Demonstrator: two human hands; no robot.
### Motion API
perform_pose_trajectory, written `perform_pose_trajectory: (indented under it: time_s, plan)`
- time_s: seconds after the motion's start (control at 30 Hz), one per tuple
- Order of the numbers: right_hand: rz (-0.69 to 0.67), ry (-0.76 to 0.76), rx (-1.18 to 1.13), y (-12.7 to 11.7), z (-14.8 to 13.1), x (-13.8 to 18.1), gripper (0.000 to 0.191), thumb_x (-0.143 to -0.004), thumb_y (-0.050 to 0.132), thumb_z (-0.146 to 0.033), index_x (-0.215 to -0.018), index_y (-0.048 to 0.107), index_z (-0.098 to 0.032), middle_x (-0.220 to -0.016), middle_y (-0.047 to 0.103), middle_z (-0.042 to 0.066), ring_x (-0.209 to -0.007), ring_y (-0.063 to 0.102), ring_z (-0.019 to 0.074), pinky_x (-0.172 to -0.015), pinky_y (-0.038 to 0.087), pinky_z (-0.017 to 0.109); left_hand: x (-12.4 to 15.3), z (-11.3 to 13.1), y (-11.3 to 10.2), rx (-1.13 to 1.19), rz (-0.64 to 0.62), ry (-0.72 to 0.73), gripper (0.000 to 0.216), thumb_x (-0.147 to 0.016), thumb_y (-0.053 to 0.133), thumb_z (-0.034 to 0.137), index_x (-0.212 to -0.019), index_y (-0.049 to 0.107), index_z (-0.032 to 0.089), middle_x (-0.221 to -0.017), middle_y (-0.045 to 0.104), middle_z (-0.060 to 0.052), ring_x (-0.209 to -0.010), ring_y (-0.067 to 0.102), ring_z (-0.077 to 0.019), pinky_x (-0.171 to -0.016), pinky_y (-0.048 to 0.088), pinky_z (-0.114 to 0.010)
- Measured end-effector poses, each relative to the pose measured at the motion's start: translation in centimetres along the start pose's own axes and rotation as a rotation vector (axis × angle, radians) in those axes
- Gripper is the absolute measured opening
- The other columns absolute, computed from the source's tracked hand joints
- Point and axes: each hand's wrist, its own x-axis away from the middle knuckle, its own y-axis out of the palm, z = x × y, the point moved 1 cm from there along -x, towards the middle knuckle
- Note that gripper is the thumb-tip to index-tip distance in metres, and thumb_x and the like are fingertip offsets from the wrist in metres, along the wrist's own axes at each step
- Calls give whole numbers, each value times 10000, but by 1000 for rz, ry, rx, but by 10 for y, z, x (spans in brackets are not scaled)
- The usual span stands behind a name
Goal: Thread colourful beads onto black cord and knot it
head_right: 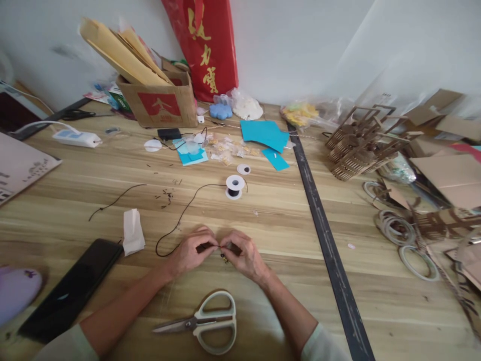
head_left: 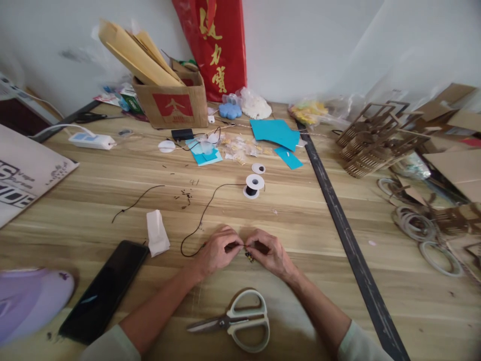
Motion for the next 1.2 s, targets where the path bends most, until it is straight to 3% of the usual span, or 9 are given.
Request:
perform_pose_trajectory:
  time_s: [1.2]
  plan:
    - [8,38,18,-1,-2,0,150,-876,593,-292,-826,646,-160,-751,632,47,-687,577,144,-620,443,247,0,2,-1,-4,3,-18,76,-807,601,126,-758,655,148,-728,646,-59,-738,567,-177,-704,464,-309]
